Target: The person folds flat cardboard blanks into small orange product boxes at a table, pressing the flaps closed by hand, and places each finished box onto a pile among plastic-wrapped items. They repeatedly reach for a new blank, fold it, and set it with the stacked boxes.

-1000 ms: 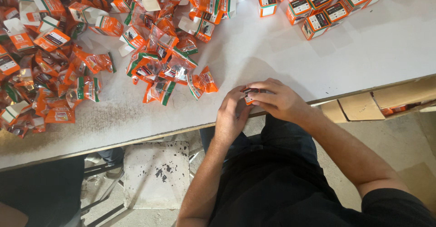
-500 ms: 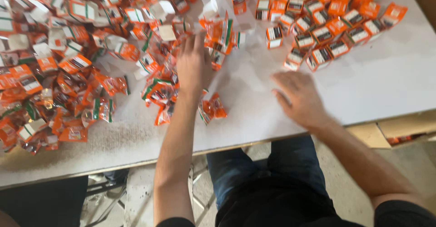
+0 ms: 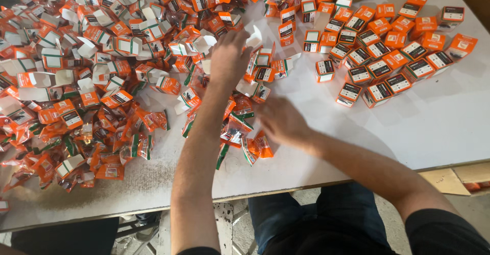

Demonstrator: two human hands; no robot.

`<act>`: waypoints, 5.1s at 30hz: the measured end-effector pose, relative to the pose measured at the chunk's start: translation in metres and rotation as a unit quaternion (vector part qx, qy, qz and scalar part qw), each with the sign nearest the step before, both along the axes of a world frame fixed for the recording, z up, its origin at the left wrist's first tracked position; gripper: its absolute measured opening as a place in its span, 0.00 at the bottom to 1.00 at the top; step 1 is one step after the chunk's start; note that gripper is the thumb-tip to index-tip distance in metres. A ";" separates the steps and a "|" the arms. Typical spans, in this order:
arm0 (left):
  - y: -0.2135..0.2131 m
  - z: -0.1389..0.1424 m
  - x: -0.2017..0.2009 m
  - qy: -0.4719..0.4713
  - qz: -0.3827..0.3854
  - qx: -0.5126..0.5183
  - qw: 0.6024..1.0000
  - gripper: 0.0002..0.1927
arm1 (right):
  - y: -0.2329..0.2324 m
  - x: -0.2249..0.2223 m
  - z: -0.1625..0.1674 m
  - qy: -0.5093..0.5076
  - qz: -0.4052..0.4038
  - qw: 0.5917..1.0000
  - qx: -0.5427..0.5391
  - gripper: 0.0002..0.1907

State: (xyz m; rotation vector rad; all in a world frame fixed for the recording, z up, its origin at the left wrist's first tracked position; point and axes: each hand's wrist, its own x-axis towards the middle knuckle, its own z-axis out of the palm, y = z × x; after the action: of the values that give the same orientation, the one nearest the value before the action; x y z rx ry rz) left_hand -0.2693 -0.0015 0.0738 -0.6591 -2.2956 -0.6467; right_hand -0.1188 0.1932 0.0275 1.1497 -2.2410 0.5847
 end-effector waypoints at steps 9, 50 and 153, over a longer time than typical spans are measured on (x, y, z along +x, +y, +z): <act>0.006 0.030 0.041 -0.213 -0.005 0.069 0.975 0.19 | 0.010 -0.038 -0.006 -0.183 -0.145 0.972 -0.015 0.20; 0.102 -0.080 0.314 -0.158 -0.049 0.126 0.978 0.32 | 0.120 0.111 -0.011 -0.467 -0.046 0.795 -0.384 0.15; 0.105 -0.091 0.312 -0.131 -0.026 0.142 0.981 0.21 | 0.100 0.148 0.012 -0.041 -0.052 0.998 0.016 0.13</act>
State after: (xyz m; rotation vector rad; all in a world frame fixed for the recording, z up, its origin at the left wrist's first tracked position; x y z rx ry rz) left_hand 0.0429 0.1038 -0.0174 -0.5232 -2.3622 -1.1183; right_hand 0.0293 0.2930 0.0390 1.0342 -2.3722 0.5662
